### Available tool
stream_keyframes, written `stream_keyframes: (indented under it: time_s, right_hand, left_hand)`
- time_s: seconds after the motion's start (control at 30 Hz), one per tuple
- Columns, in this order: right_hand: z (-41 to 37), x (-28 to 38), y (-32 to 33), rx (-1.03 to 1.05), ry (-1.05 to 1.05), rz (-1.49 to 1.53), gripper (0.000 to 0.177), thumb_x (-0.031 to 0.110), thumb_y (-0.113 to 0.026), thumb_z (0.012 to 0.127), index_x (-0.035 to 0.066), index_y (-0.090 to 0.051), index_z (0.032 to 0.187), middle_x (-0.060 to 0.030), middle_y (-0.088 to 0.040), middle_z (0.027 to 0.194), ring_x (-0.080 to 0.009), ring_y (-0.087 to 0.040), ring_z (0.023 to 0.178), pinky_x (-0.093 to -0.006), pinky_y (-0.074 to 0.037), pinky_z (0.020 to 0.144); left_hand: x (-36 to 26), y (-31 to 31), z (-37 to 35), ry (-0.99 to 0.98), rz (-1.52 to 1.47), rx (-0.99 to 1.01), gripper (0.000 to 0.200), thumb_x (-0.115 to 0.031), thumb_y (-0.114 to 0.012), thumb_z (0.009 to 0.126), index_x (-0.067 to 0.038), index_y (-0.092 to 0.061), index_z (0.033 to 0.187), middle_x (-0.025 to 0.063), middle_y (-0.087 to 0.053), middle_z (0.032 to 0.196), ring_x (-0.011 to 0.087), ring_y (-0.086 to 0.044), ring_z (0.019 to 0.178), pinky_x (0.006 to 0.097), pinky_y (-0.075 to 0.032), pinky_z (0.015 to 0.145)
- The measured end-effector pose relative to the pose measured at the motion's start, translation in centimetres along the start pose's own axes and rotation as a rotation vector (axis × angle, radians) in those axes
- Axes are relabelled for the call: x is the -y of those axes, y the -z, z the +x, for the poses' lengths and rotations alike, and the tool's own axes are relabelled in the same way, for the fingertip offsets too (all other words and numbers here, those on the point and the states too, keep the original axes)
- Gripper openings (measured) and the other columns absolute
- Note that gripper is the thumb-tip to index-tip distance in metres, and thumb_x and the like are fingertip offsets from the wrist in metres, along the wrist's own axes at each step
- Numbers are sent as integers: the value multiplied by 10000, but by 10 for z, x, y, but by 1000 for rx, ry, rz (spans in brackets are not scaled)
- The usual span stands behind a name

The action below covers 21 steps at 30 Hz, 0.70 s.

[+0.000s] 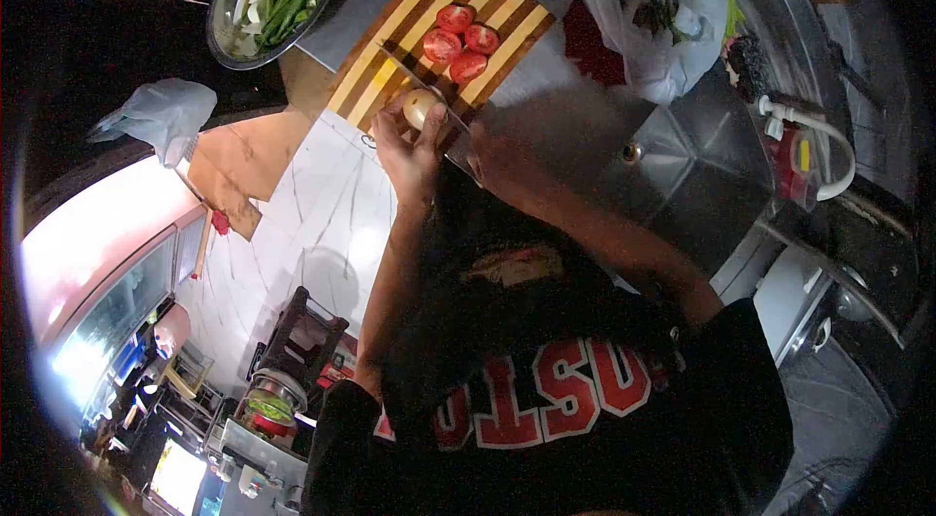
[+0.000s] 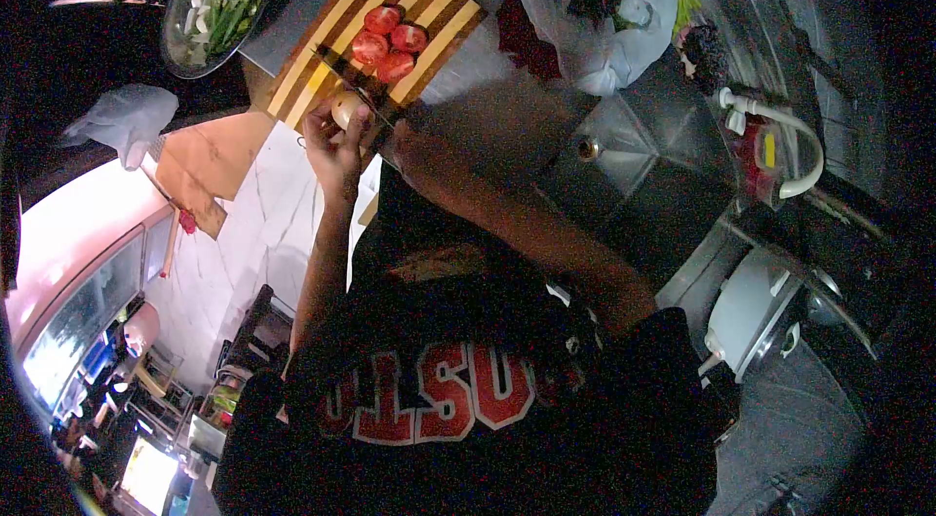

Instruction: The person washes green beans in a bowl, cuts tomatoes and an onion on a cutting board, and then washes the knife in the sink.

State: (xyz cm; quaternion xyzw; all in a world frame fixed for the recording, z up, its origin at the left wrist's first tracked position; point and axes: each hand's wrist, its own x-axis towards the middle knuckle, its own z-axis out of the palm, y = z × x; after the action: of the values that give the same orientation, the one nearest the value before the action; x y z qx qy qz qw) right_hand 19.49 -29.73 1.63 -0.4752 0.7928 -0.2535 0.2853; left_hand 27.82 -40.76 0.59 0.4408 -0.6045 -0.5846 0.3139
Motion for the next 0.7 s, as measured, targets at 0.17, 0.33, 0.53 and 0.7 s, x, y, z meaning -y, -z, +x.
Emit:
stream_keyframes:
  time_s: [0.17, 0.33, 0.53, 0.7]
  right_hand:
    - [5, -9, -13, -176, 93, -46, 188, 150, -541, 805, -13, -473, 868, -142, -530, 643, -283, -530, 493, -392, -428, 448]
    - [-7, -32, -4, -681, 371, -157, 172, 171, -545, 824, 23, -473, 873, -100, -526, 563, -285, -549, 466, -381, -444, 441]
    - [-22, -84, 36, -721, 57, -345, 207, 204, -567, 807, 45, -517, 931, -95, -556, 635, -285, -576, 555, -368, -469, 521]
    - [-23, -56, 57, -339, -241, -591, 370, 201, -608, 777, 31, -493, 1086, -186, -498, 1106, -317, -513, 1010, -420, -423, 823]
  left_hand:
    - [10, 7, -4, -18, 50, 43, 414, -140, -702, 760, -4, -465, 1072, 116, -578, 978, 175, -569, 881, 288, -486, 748]
    - [-15, 13, -6, 210, -189, 93, 406, -110, -656, 793, -17, -468, 1141, 122, -571, 1019, 202, -564, 942, 308, -498, 772]
    - [-6, 33, 6, 312, -513, 127, 362, -7, -521, 850, -17, -445, 1204, 133, -506, 1152, 245, -543, 1000, 364, -498, 813]
    - [-11, 42, 10, 346, -528, 192, 358, 33, -460, 848, -9, -439, 1203, 125, -505, 1158, 251, -522, 1036, 365, -472, 845]
